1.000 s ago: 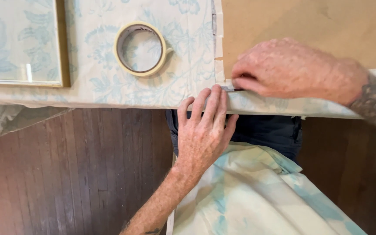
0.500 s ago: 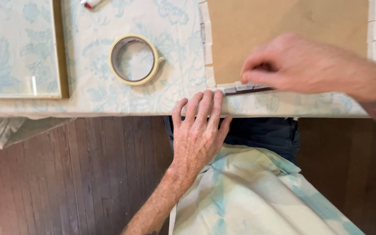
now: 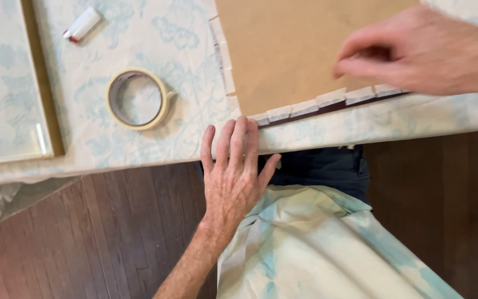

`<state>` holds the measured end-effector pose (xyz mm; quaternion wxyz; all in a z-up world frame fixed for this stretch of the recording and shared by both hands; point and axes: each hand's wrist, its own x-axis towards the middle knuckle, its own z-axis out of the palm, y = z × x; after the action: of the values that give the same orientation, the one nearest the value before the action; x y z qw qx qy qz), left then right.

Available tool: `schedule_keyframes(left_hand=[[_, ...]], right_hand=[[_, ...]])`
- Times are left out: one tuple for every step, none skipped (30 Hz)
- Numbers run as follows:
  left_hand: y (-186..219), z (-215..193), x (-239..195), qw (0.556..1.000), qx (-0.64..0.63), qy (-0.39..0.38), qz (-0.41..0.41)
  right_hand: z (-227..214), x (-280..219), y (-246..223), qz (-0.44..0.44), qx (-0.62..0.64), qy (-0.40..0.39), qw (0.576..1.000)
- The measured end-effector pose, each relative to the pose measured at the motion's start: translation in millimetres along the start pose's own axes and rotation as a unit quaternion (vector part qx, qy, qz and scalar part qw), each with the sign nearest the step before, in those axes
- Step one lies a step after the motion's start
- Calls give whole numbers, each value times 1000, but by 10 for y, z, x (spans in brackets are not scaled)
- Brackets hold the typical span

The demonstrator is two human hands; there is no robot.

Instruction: Applying masking tape to the edges of a backing board and securing it into a picture frame.

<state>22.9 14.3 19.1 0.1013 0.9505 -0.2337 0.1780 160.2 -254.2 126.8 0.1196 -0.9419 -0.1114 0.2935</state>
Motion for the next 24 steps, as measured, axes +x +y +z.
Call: schedule_keyframes(left_hand=[[23,10,15,1000,-3,2,6],[48,25,33,1000,-19,-8,9],[79,38,42,999,-35,-20,11],[96,68,41,999,-38,-20,16],[122,95,36,998,-47,-33,27],[150,125,28,997,-57,-45,37],[158,126,26,996,-61,-49,41],[165,125,24,997,-50,-50,42],[157,130,43,997,-36,-47,43],[159,115,57,997,-38,-47,47],[163,102,71,997,-40,-44,40],[166,90,85,998,-43,-42,32],[189,72,110,997,-46,-42,36],[211,54,134,997,-60,-41,20],[231,36,158,997,-72,-40,5],[289,110,146,996,-75,-41,8],[329,177,134,995,-72,-65,22],[365,244,117,993,-70,-89,35],[448,239,205,993,-69,-93,36],[530,236,290,990,-84,-90,61],[610,243,385,987,-100,-86,87],[674,251,447,987,-100,-88,89],[746,265,518,985,-107,-90,98],[820,278,592,983,-113,-92,107]], right_hand=[[47,-46,221,5,1,3,1000],[97,-92,446,-7,-8,40,999],[158,-142,673,-19,-18,74,997],[182,-182,705,-13,-16,75,997],[207,-225,741,38,7,31,999],[237,-270,777,89,31,-12,995],[276,-287,854,94,34,-14,995],[316,-309,927,96,35,-23,994],[335,-316,997,97,35,-28,994],[326,-356,1047,101,37,-26,994],[311,-391,1098,108,69,-13,992],[297,-426,1147,114,100,0,988],[302,-470,1215,119,101,1,988],[308,-514,1282,104,93,28,990],[314,-554,1348,88,85,55,991],[333,-566,1372,93,86,56,990],[352,-549,1388,103,112,5,988],[373,-531,1398,113,137,-46,983],[392,-526,1401,113,140,-48,983],[413,-522,1403,85,105,-42,990],[426,-521,1408,58,70,-34,995],[410,-552,1418,60,72,-34,995],[383,-592,1433,67,107,5,992],[352,-635,1450,75,142,45,986]])
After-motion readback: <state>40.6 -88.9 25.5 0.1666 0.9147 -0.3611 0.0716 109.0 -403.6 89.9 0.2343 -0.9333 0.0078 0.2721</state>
